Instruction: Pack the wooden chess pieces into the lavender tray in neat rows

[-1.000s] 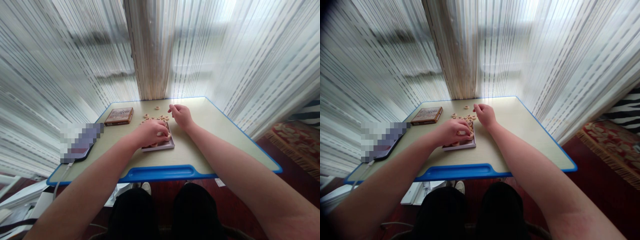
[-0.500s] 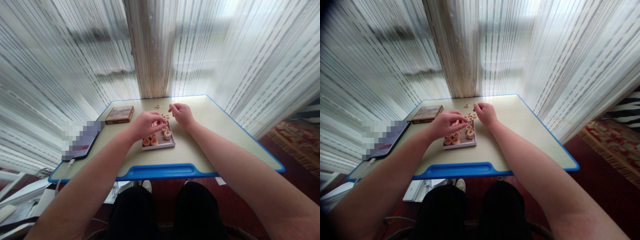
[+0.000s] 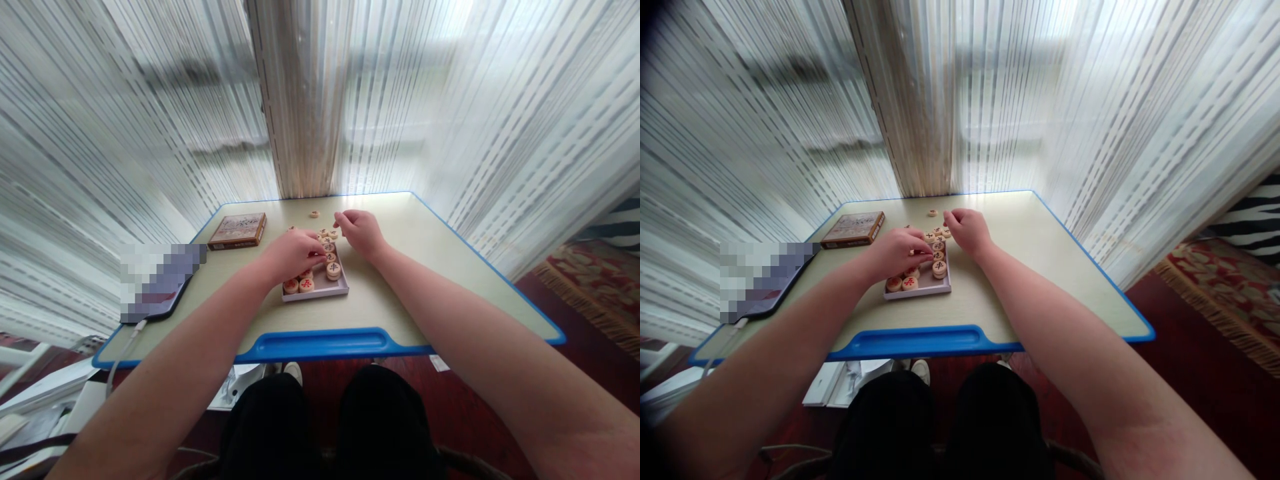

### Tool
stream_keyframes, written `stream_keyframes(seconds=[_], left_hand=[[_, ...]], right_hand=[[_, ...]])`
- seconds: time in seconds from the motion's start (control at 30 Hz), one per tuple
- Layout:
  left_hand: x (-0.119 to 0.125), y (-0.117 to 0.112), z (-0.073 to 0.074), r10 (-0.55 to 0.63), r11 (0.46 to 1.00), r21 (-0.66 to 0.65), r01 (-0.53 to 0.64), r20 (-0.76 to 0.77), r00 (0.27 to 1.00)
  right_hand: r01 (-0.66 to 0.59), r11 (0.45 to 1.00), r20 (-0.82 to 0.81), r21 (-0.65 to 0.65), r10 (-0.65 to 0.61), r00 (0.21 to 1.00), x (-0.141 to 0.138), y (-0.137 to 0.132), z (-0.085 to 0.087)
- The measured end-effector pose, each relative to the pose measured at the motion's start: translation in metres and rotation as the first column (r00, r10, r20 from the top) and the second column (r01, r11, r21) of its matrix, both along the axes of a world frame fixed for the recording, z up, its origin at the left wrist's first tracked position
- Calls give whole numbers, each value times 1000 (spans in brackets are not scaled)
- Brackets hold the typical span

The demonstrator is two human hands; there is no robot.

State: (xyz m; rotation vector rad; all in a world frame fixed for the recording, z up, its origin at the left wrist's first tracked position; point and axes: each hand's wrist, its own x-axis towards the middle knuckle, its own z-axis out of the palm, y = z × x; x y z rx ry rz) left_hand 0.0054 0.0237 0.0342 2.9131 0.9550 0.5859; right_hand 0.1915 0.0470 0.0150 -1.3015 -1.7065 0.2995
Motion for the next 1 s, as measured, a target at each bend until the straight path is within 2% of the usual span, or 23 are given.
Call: stream_keyframes(seconds=[0.17, 0.57, 1.0], left_hand=[[0, 0, 0, -3, 1000, -14, 3, 3, 1000], [3, -3, 2, 100, 995, -11, -102, -101, 990], [5, -2, 1, 81, 996, -25, -86, -145, 986]], right_hand=[[9, 1000, -2, -9, -9, 1000, 0, 0, 0], [21, 1000, 30, -19, -20, 999, 1, 2, -2], [33, 999, 53, -28, -32, 998, 2, 2, -1]])
